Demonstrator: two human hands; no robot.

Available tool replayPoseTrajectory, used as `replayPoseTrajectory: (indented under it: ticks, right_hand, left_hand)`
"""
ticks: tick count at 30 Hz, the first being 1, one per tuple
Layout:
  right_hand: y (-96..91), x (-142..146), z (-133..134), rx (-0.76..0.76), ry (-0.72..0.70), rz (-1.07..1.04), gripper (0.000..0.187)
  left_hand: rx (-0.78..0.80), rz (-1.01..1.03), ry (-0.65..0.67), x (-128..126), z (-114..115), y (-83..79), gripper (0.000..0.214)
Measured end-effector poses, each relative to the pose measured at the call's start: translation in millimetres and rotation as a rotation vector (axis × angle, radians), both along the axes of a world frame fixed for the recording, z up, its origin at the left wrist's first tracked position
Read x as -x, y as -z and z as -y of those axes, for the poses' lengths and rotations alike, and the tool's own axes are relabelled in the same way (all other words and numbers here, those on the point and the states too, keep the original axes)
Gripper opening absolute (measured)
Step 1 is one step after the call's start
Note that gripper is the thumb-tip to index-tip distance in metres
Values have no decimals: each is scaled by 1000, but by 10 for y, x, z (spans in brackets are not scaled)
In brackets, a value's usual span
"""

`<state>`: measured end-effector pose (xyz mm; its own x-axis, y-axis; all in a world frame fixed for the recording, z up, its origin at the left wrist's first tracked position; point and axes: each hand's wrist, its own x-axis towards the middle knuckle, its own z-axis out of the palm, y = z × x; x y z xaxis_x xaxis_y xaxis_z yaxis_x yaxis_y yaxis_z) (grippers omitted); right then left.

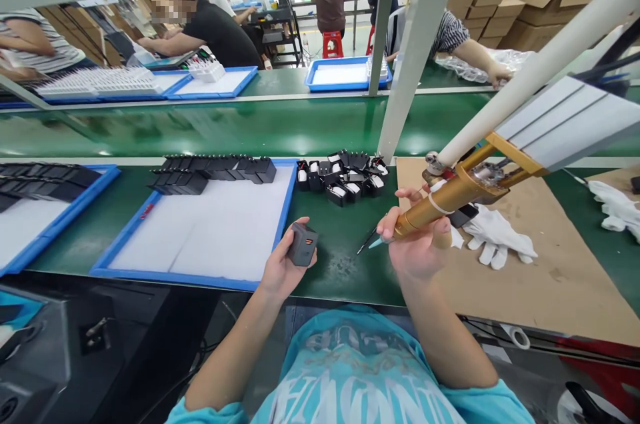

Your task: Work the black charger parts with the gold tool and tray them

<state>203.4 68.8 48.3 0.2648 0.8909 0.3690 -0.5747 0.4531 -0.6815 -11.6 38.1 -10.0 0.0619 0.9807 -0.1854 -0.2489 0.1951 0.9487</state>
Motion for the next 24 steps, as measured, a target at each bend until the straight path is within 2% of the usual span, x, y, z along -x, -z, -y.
replayPoseTrajectory:
  ticks: [2, 4, 6, 9, 11, 13, 16, 18, 19, 22, 24]
  right_hand:
    - [10, -22, -12, 4, 19, 18, 34]
    - [27, -46, -29, 7, 46, 38, 37]
    - [51, -73, -51, 6, 77, 50, 37]
    - [95, -115, -86, 3, 115, 61, 36]
    - [121, -138, -106, -2, 127, 58, 36]
    - [138, -155, -122, -9, 126, 51, 35]
    - [149, -168, -136, -21, 109, 46, 32]
    - [150, -169, -139, -34, 97, 42, 31]
    - [148, -168, -138, -38, 93, 40, 30]
    - [146, -165, -125, -39, 90, 39, 31]
    - [149, -169, -108, -35, 87, 44, 30]
  left_hand:
    - [-54, -68, -30, 116, -7, -55, 51]
    - [-147, -268, -96, 323, -73, -97, 53]
    - [-257, -628, -198, 617, -215, -122, 55]
    - [-360, -1308, -293, 1121, -526, -127, 62]
    - [-351, -1611, -234, 1395, -721, -127, 67]
    - [-315, -1779, -141, 1546, -857, -150, 70]
    - [-419, -1845, -184, 1483, -992, -237, 75]
    - [-559, -1740, -185, 1267, -1114, -293, 80]
    - [-596, -1655, -128, 1128, -1200, -306, 82]
    - [-507, -1435, 104, 710, -1540, -261, 87]
    - [-436, -1379, 150, 522, -1766, -189, 87]
